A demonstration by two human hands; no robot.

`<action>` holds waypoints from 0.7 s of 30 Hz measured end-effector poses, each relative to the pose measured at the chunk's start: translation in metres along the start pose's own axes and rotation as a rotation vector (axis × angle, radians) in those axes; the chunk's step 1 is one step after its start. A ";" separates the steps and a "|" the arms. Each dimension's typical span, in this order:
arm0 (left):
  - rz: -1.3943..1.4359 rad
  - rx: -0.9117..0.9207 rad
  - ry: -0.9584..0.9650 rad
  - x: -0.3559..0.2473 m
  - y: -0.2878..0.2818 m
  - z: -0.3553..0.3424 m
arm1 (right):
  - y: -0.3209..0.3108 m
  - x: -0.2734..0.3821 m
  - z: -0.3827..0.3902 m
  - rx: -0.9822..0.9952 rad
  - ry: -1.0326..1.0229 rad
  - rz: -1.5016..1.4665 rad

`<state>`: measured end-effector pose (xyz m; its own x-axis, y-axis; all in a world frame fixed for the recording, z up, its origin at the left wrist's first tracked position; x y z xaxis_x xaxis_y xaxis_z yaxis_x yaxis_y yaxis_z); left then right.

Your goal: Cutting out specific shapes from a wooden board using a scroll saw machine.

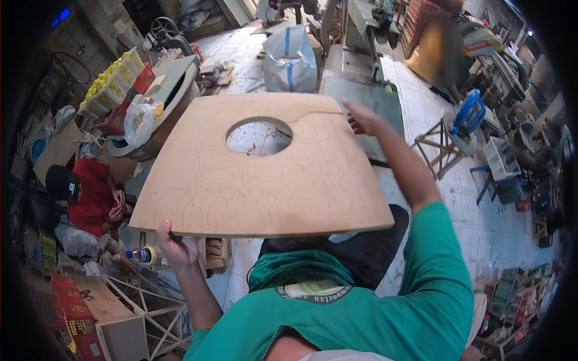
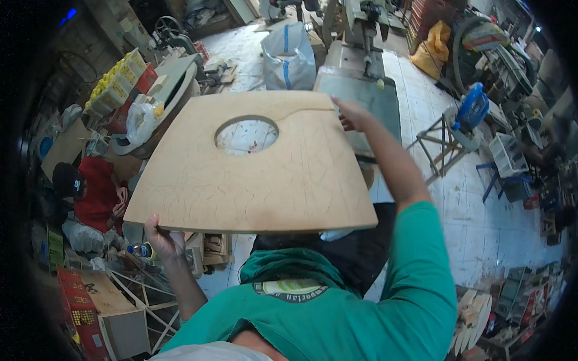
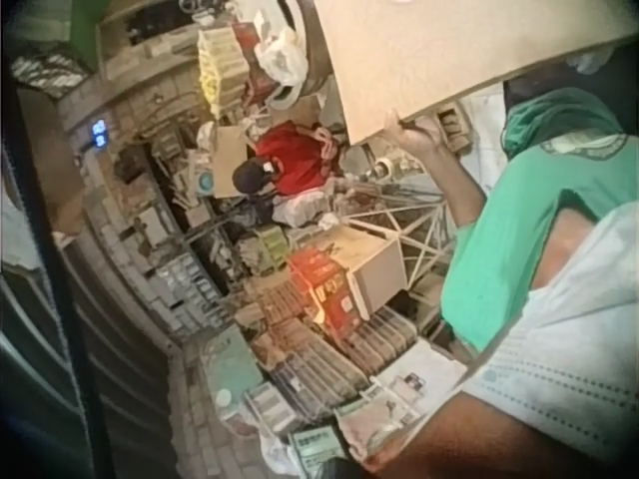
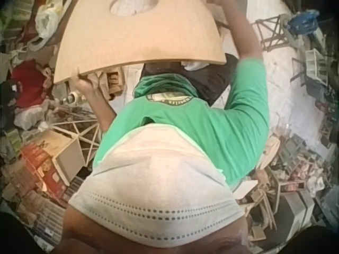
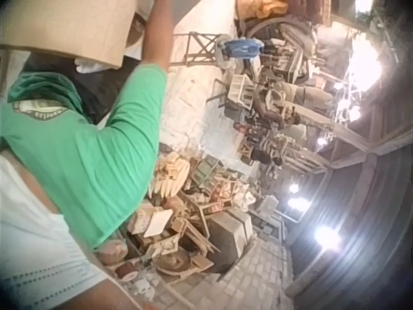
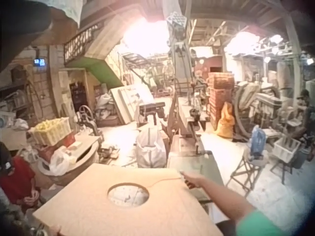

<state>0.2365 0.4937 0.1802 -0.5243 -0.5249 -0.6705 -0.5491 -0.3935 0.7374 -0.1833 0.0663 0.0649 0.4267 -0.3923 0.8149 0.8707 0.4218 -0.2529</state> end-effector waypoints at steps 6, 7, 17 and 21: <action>-0.008 -0.014 -0.015 -0.010 -0.007 -0.043 | 0.032 -0.028 -0.076 0.021 -0.073 -0.365; -0.013 -0.018 -0.021 -0.015 -0.017 -0.057 | 0.038 -0.030 -0.080 -0.025 -0.051 -0.309; -0.260 0.146 -0.093 -0.073 -0.069 -0.213 | 0.123 -0.053 0.052 0.047 -0.154 -1.141; -0.412 0.115 -0.294 -0.078 -0.102 -0.285 | 0.128 -0.055 0.161 -0.058 -0.240 -1.321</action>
<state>0.5191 0.3593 0.1808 -0.4011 -0.1034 -0.9102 -0.8079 -0.4283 0.4047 -0.1349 0.2735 0.0714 -0.7825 -0.3218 0.5330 0.6058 -0.1958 0.7712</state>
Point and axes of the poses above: each hand's wrist, its own z-axis away from the middle knuckle, its own y-axis out of the palm, x = y × z, the point moved 6 cm from there along -z, towards the middle knuckle, and after that the axes turned 5 degrees about z, right-handed, at the moved point
